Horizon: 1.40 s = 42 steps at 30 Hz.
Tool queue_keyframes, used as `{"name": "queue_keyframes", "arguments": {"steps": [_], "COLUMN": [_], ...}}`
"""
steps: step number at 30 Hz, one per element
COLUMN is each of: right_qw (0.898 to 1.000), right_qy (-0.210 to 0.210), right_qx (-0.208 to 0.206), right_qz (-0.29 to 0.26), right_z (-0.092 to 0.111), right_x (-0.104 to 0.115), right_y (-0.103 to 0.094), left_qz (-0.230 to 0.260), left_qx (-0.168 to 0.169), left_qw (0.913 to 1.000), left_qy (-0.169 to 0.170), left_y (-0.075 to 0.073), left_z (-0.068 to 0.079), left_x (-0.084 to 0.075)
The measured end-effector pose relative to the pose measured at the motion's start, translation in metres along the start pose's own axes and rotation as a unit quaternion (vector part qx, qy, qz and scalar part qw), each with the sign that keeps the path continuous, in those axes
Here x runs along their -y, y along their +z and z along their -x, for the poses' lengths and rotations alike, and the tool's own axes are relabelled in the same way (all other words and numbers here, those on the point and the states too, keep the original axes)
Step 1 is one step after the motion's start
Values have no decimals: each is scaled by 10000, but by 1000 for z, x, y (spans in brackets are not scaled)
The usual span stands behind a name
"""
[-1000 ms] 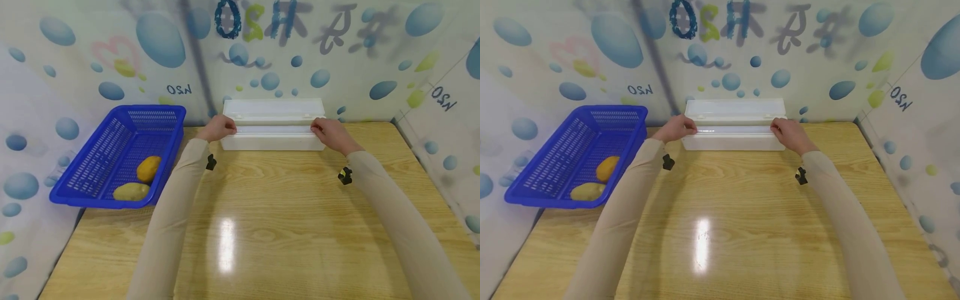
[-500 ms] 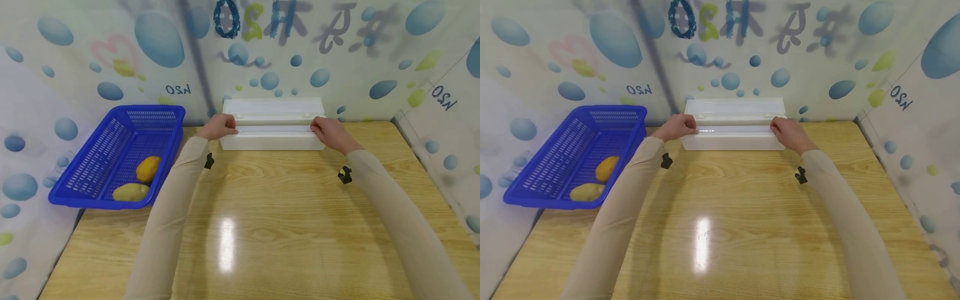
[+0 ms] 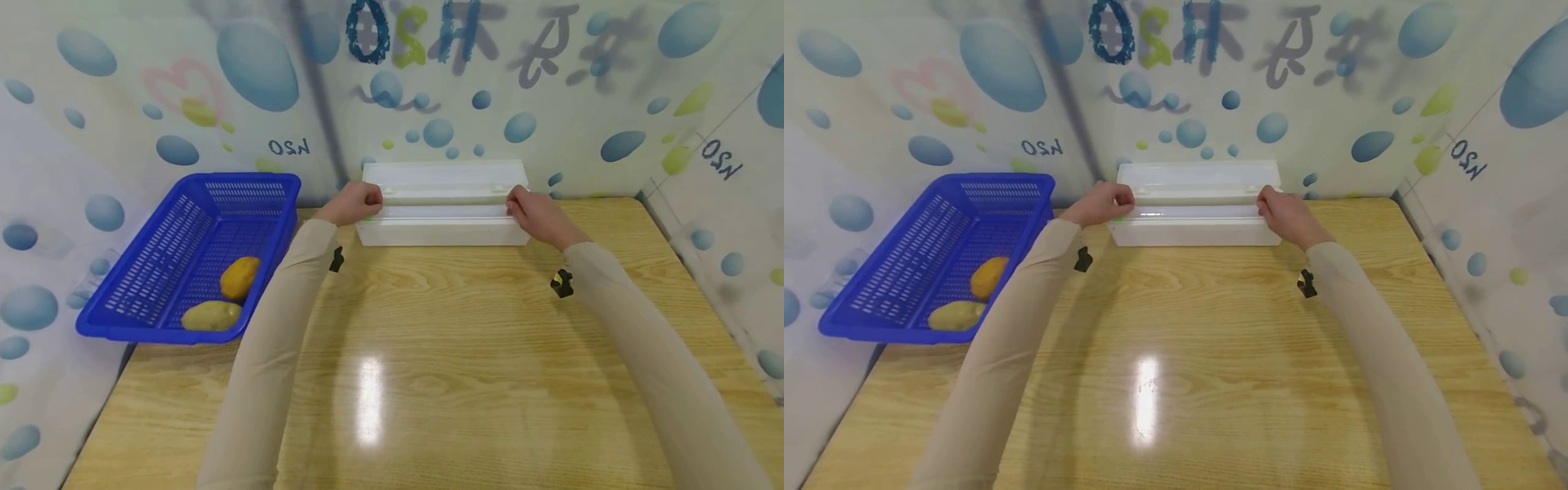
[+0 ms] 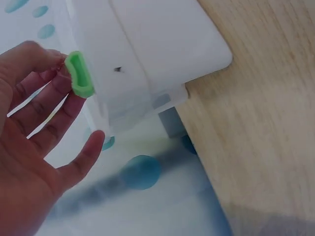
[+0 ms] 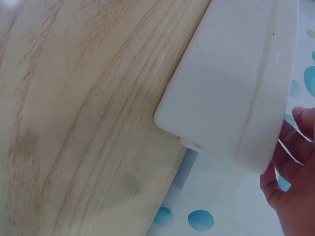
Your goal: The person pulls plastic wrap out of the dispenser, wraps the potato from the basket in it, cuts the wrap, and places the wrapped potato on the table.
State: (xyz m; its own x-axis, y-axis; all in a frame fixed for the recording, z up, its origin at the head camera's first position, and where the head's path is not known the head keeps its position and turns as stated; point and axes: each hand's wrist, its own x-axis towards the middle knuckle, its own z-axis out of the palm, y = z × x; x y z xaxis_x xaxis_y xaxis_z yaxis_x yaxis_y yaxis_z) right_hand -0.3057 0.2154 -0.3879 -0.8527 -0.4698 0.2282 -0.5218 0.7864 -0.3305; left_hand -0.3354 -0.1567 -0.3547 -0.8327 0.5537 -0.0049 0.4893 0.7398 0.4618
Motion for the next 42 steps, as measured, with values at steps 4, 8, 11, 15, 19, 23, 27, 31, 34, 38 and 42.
{"name": "queue_keyframes", "arguments": {"steps": [4,8,11,15,19,23,27,31,34,38,42], "right_qw": [9999,9998,9996,9978,9948,9927,9933,9925,9912,9907,9911], "right_qy": [-14,-84,-99,-94,-68,20,70,244,380,420,324], "right_qx": [94,78,-3,-42,-46,-109,-189,34,258,424,453], "right_qz": [-114,-138,-264,-659,-1017,-1204,-1136,-1200,-1240,-1224,-1212], "right_z": [0,-2,-5,-9,-13,-17,-22,-26,-29,-33,-36], "right_x": [3,2,0,0,0,-1,-2,-1,1,6,10], "right_y": [-5,-7,-9,-13,-20,-28,-37,-51,-62,-76,-89], "left_qz": [-243,-420,-337,-166,-146,-17,135,75,39,-24,-118], "left_qx": [282,224,58,-120,-369,-633,-725,-658,-580,-554,-645], "left_qw": [9993,9989,9994,9996,9988,9977,9969,9974,9978,9980,9974], "left_qy": [-29,-3,-30,-189,-278,-262,-265,-279,-309,-306,-295], "left_y": [-8,-12,-13,-16,-19,-24,-31,-43,-52,-62,-74], "left_z": [-2,-3,-3,-1,0,-1,-4,-7,-8,-10,-10], "left_x": [-7,-8,-6,-5,-7,-8,-10,-16,-21,-25,-31]}}
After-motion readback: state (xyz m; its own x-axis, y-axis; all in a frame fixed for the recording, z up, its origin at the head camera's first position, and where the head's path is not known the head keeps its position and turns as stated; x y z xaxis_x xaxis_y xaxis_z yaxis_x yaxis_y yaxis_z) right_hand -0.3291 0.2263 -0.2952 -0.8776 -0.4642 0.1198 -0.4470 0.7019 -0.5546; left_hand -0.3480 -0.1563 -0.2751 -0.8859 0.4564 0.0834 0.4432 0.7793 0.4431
